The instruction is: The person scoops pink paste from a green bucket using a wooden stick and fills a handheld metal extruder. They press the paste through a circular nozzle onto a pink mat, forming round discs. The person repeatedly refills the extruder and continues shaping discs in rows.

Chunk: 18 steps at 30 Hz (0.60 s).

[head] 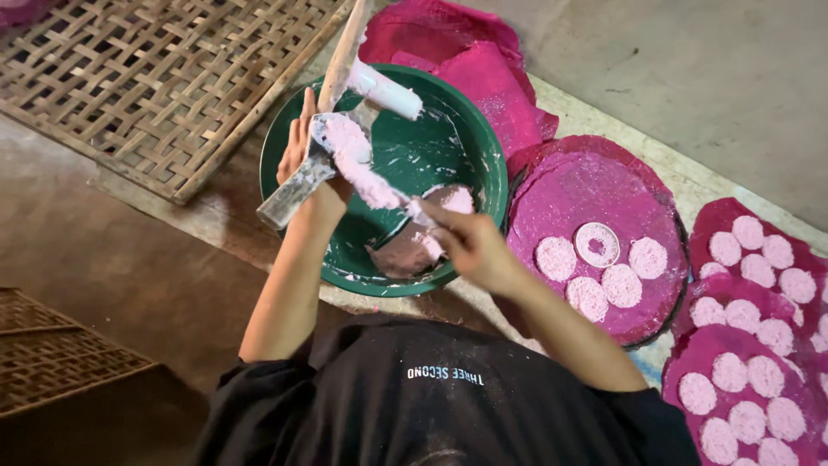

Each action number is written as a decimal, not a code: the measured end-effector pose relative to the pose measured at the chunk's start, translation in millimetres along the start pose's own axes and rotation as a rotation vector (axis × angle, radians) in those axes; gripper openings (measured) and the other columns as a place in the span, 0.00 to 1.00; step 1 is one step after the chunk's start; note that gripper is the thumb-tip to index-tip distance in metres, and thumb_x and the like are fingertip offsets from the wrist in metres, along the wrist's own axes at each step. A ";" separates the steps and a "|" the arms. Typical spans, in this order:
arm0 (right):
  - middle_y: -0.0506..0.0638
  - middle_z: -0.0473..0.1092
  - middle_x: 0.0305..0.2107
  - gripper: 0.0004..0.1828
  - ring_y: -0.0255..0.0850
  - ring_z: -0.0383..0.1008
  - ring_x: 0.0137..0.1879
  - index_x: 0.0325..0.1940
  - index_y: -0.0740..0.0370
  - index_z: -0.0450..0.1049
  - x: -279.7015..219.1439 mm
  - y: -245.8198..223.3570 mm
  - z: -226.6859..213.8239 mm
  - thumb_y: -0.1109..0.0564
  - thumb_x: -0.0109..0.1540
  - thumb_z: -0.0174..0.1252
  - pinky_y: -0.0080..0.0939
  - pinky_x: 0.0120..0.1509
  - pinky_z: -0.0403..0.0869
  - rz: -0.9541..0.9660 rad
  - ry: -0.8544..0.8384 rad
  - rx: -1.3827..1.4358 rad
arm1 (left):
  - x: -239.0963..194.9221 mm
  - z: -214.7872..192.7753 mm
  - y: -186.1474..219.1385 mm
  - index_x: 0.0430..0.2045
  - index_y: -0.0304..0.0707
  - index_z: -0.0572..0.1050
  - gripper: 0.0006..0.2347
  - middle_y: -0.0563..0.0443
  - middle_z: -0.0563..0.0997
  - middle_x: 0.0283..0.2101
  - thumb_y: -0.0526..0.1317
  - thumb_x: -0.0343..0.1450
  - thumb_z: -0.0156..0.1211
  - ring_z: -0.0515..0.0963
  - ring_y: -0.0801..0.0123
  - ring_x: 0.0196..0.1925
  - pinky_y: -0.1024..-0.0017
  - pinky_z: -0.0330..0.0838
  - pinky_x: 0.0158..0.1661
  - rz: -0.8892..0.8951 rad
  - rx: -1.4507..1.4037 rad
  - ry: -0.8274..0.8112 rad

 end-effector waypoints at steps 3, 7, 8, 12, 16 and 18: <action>0.63 0.76 0.55 0.23 0.33 0.71 0.50 0.69 0.66 0.68 22.1 -1.9 -27.0 0.66 0.68 0.51 0.37 0.54 0.72 -0.058 0.047 0.094 | -9.2 1.4 31.4 0.55 0.38 0.70 0.25 0.29 0.68 0.68 0.45 0.66 0.68 0.78 0.45 0.54 0.61 0.79 0.44 0.256 0.147 0.081; 0.67 0.75 0.54 0.23 0.40 0.76 0.57 0.69 0.68 0.66 34.8 1.8 -15.5 0.66 0.68 0.53 0.40 0.60 0.73 -0.236 0.171 -0.053 | -7.4 18.9 28.4 0.65 0.35 0.57 0.32 0.32 0.72 0.56 0.46 0.70 0.66 0.79 0.49 0.48 0.63 0.79 0.41 0.059 -0.010 -0.035; 0.68 0.75 0.54 0.23 0.43 0.78 0.58 0.68 0.68 0.67 31.5 4.8 -8.9 0.66 0.68 0.53 0.41 0.61 0.74 -0.260 0.194 -0.081 | -5.0 23.5 18.0 0.74 0.28 0.50 0.38 0.37 0.74 0.51 0.47 0.73 0.65 0.79 0.51 0.45 0.62 0.79 0.40 -0.056 -0.116 -0.069; 0.66 0.76 0.50 0.23 0.44 0.81 0.54 0.68 0.65 0.69 11.0 13.0 7.1 0.66 0.66 0.54 0.40 0.57 0.76 -0.166 0.125 -0.143 | 2.6 22.4 15.2 0.72 0.29 0.50 0.41 0.40 0.75 0.49 0.50 0.70 0.68 0.81 0.54 0.42 0.63 0.78 0.38 0.094 -0.019 -0.018; 0.62 0.76 0.52 0.24 0.44 0.81 0.52 0.67 0.61 0.70 21.4 -10.5 -29.4 0.65 0.66 0.54 0.39 0.56 0.77 -0.081 0.019 -0.096 | 2.4 19.2 11.4 0.73 0.36 0.58 0.34 0.46 0.76 0.45 0.46 0.73 0.65 0.82 0.56 0.43 0.65 0.78 0.40 0.209 0.046 0.002; 0.60 0.77 0.51 0.24 0.42 0.80 0.51 0.68 0.60 0.70 35.2 -22.9 -50.8 0.65 0.67 0.54 0.39 0.56 0.76 -0.096 0.012 -0.102 | 0.5 17.0 18.9 0.74 0.37 0.61 0.30 0.48 0.76 0.45 0.42 0.75 0.63 0.82 0.57 0.45 0.66 0.78 0.41 0.286 0.011 -0.011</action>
Point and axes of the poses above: each hand's wrist, its own x-axis towards the middle knuckle, its own z-axis out of the palm, y = z × x, the point moved 9 cm from there along x, towards the middle knuckle
